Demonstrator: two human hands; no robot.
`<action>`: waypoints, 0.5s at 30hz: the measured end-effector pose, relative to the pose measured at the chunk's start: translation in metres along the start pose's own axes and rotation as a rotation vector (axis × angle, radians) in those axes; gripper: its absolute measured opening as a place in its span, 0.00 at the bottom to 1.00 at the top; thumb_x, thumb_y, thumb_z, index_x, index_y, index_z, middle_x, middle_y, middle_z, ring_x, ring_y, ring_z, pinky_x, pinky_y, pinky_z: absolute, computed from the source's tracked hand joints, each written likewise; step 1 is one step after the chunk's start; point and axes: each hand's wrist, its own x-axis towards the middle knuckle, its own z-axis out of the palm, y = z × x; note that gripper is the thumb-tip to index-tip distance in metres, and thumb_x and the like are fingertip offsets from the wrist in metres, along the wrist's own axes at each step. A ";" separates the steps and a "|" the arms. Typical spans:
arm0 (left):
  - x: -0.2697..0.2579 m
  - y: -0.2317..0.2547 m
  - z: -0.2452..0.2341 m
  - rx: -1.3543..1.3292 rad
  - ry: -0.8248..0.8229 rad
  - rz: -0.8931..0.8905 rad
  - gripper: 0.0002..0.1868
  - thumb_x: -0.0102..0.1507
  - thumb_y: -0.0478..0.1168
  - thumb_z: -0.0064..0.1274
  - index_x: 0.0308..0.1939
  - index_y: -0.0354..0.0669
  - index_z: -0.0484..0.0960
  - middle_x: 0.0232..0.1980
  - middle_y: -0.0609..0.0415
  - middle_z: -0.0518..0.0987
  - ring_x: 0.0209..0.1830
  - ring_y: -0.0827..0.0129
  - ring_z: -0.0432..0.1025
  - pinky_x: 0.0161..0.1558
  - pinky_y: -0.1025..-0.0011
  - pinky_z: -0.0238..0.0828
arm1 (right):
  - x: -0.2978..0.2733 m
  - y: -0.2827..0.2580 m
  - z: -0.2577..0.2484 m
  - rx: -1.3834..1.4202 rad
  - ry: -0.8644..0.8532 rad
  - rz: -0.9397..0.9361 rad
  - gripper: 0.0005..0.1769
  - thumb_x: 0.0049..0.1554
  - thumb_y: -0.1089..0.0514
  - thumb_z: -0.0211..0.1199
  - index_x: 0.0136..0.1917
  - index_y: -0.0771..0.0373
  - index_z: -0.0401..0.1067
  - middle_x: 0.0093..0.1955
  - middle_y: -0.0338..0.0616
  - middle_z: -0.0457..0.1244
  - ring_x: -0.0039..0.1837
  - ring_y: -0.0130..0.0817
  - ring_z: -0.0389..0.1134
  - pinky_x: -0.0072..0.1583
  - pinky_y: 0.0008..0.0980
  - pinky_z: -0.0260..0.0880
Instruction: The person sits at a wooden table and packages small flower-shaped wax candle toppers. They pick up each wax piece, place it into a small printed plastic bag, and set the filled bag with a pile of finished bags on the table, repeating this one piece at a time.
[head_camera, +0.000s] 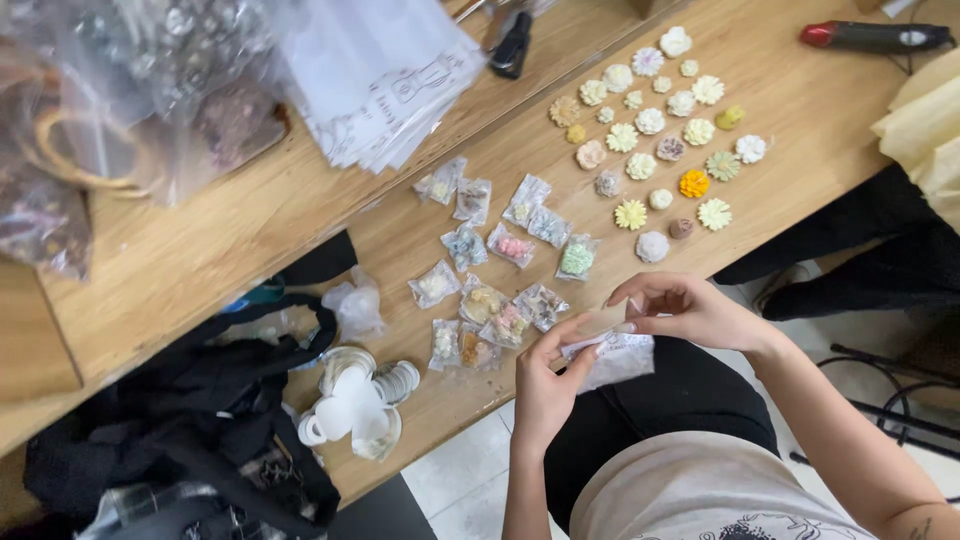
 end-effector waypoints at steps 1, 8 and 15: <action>0.004 0.002 0.002 0.029 0.027 -0.021 0.20 0.63 0.28 0.58 0.60 0.38 0.82 0.46 0.52 0.86 0.47 0.74 0.80 0.51 0.73 0.77 | -0.002 0.001 -0.002 -0.076 0.047 0.010 0.18 0.55 0.66 0.67 0.60 0.65 0.76 0.46 0.34 0.69 0.48 0.20 0.68 0.52 0.26 0.72; 0.026 0.005 0.008 0.117 -0.013 -0.097 0.19 0.61 0.29 0.60 0.56 0.38 0.84 0.43 0.50 0.86 0.44 0.73 0.80 0.49 0.72 0.77 | -0.018 -0.011 -0.010 -0.196 0.076 0.028 0.18 0.55 0.61 0.69 0.59 0.61 0.80 0.44 0.37 0.73 0.47 0.21 0.71 0.50 0.25 0.73; 0.048 0.018 0.029 0.323 -0.025 -0.005 0.09 0.60 0.31 0.62 0.44 0.36 0.87 0.43 0.50 0.86 0.44 0.67 0.81 0.50 0.70 0.76 | -0.026 -0.010 -0.030 -0.332 0.192 0.010 0.12 0.52 0.58 0.73 0.49 0.62 0.84 0.43 0.42 0.67 0.44 0.27 0.71 0.47 0.27 0.72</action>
